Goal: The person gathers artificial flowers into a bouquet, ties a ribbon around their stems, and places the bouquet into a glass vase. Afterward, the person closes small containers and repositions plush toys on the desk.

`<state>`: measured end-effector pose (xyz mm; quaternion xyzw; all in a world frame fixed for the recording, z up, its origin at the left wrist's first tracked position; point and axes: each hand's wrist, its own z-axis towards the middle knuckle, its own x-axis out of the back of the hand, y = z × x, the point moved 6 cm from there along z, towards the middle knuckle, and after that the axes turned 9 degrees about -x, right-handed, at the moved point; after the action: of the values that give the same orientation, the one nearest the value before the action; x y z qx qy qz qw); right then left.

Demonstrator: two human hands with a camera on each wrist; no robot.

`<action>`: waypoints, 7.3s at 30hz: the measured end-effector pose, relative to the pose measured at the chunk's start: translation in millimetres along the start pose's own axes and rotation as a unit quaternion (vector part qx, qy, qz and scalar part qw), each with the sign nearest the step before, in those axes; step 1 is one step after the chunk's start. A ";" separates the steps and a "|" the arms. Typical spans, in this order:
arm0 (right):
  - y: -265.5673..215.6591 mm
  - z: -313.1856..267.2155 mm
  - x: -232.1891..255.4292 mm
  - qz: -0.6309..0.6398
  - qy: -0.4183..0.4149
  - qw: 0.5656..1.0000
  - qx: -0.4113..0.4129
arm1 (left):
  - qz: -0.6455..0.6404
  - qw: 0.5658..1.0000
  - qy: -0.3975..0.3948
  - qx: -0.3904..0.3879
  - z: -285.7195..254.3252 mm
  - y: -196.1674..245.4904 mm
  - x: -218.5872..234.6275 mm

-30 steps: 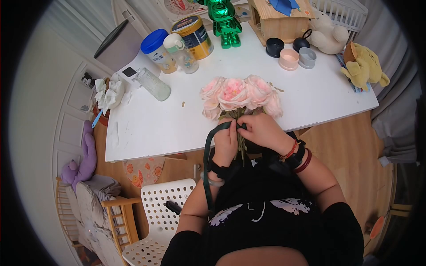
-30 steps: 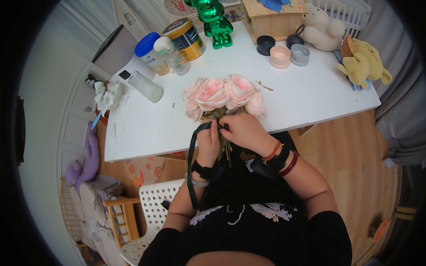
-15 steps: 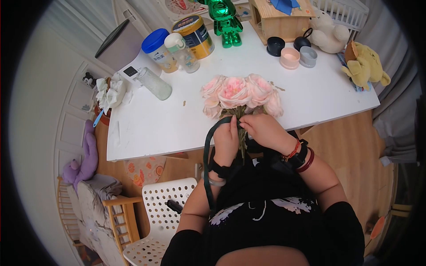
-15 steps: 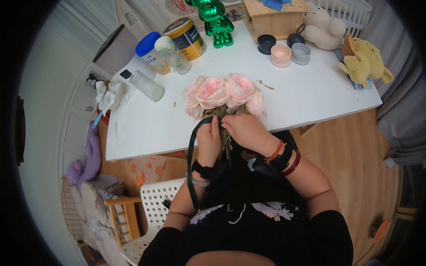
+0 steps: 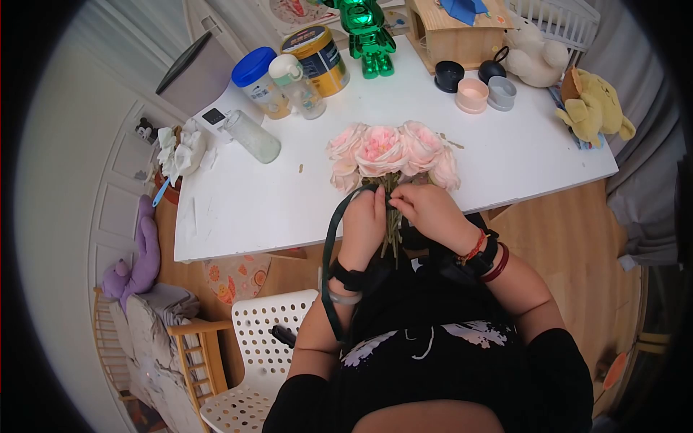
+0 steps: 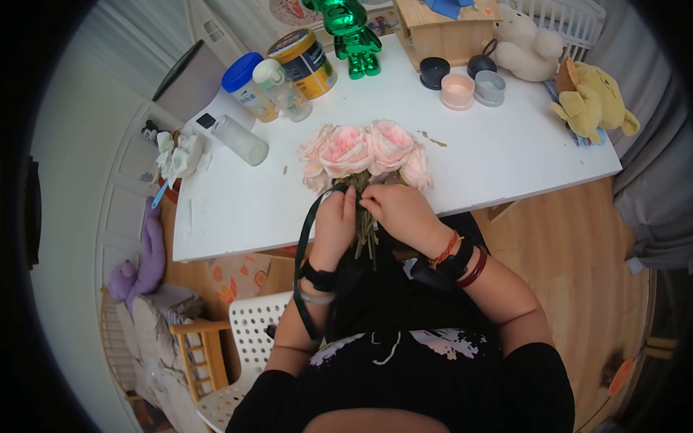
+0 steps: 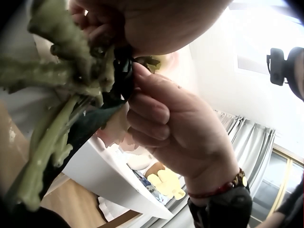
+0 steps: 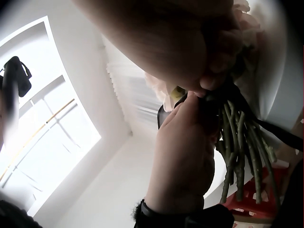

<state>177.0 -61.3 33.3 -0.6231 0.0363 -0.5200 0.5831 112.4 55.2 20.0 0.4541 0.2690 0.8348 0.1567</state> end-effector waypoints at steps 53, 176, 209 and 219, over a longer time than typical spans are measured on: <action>19.6 -13.6 -9.9 0.195 0.042 0.976 -0.081 | -0.359 0.896 -0.105 0.238 -10.5 -23.6 -17.5; 37.0 -39.2 8.1 0.364 -0.184 0.899 -0.162 | -0.510 0.825 0.086 0.230 -19.7 -13.6 -29.2; 13.7 -20.2 3.2 -0.016 0.043 0.999 -0.004 | -0.474 0.844 0.044 0.249 -21.0 -19.3 -27.6; 27.5 -15.1 -0.1 0.063 0.035 0.992 -0.107 | -0.515 0.824 0.095 0.215 -18.1 -7.6 -27.0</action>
<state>181.9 -80.4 9.0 -0.6596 0.1513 -0.4969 0.5432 111.9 42.2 -10.7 0.1902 0.6498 0.5928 0.4361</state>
